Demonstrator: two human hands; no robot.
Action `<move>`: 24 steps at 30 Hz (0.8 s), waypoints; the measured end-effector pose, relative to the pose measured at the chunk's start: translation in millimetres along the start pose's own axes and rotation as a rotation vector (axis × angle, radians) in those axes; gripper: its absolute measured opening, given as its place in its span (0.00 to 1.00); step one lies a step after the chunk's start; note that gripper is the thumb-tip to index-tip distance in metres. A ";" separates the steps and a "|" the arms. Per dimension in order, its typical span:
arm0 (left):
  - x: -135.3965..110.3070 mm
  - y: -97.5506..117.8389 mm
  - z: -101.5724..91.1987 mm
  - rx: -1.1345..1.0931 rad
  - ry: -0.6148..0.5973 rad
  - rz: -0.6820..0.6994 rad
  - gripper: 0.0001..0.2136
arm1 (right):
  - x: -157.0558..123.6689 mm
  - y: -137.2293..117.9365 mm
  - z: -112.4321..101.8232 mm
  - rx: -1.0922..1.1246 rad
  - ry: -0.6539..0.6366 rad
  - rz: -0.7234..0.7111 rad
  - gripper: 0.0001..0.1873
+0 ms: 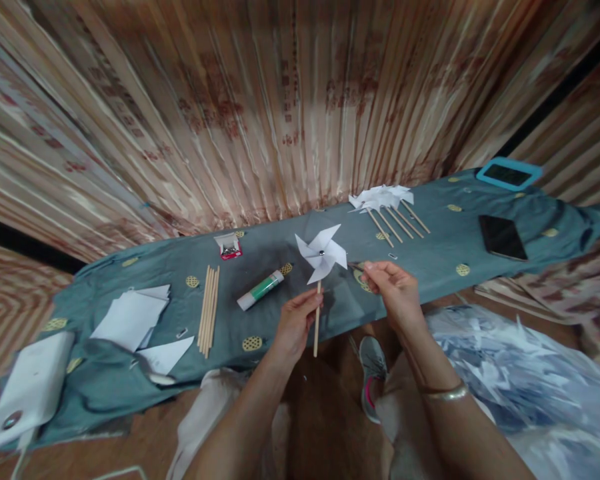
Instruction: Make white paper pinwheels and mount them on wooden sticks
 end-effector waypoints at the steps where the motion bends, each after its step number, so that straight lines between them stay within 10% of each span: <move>1: -0.7 -1.2 0.9 0.005 -0.007 -0.012 0.20 | 2.8 -2.6 -5.9 -0.017 0.041 -0.047 0.16; 24: -0.1 -20.0 12.1 0.151 -0.024 -0.056 0.20 | 11.8 6.8 -0.2 0.165 -0.070 0.227 0.22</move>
Point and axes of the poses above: each hand's wrist, its own x-axis towards the middle knuckle, its own z-axis out of the palm, y = z × x, the point moved 5 cm from there along x, towards the middle knuckle, and after that the axes turned 3 degrees about -z, right-handed, at the moved point
